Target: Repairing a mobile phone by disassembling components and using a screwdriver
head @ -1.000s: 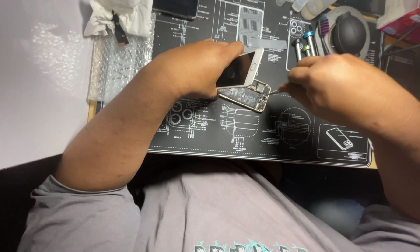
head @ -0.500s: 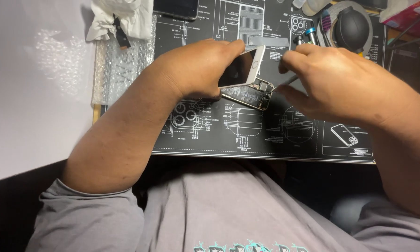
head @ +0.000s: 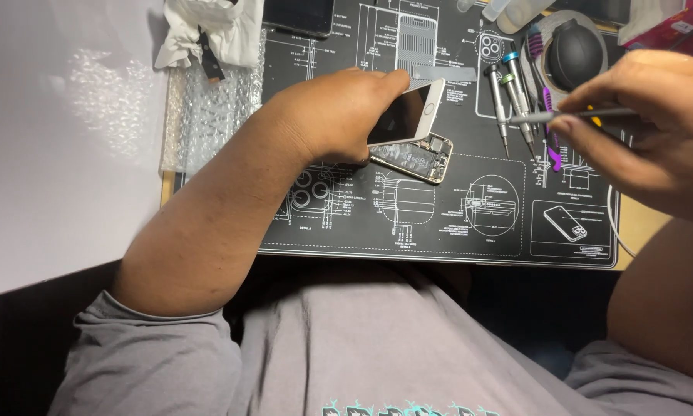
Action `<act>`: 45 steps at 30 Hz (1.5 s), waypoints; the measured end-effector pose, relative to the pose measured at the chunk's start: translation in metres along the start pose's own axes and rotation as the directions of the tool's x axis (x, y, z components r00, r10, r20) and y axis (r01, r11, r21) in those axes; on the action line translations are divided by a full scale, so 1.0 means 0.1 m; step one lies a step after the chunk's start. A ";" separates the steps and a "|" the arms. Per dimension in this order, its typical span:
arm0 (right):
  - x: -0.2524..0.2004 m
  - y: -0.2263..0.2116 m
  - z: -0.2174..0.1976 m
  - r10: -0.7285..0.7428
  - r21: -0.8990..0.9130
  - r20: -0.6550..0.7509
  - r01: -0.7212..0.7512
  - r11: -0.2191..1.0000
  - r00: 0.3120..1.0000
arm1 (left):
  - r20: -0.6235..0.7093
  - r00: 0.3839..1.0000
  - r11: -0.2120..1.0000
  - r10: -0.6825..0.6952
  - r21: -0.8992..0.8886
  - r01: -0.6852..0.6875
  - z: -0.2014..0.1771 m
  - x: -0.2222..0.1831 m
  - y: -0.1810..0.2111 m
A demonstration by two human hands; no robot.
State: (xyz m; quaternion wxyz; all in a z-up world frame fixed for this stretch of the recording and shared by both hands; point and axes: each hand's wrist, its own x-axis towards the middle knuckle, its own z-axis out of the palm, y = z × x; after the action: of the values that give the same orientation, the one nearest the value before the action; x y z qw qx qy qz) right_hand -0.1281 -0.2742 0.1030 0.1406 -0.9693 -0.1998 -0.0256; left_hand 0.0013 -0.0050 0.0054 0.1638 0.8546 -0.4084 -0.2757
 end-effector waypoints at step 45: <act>0.58 -0.15 1.13 -0.248 -0.133 0.005 0.247 0.960 0.969 | -0.212 0.972 0.995 0.100 -0.003 -0.103 -0.08 -0.09 -0.14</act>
State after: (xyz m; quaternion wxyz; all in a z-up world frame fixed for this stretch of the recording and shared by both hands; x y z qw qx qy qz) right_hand -0.0814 -0.2073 0.0043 0.0727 -0.9438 -0.3164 -0.0619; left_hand 0.0101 0.0114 0.0077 0.2263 0.8559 -0.4299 -0.1772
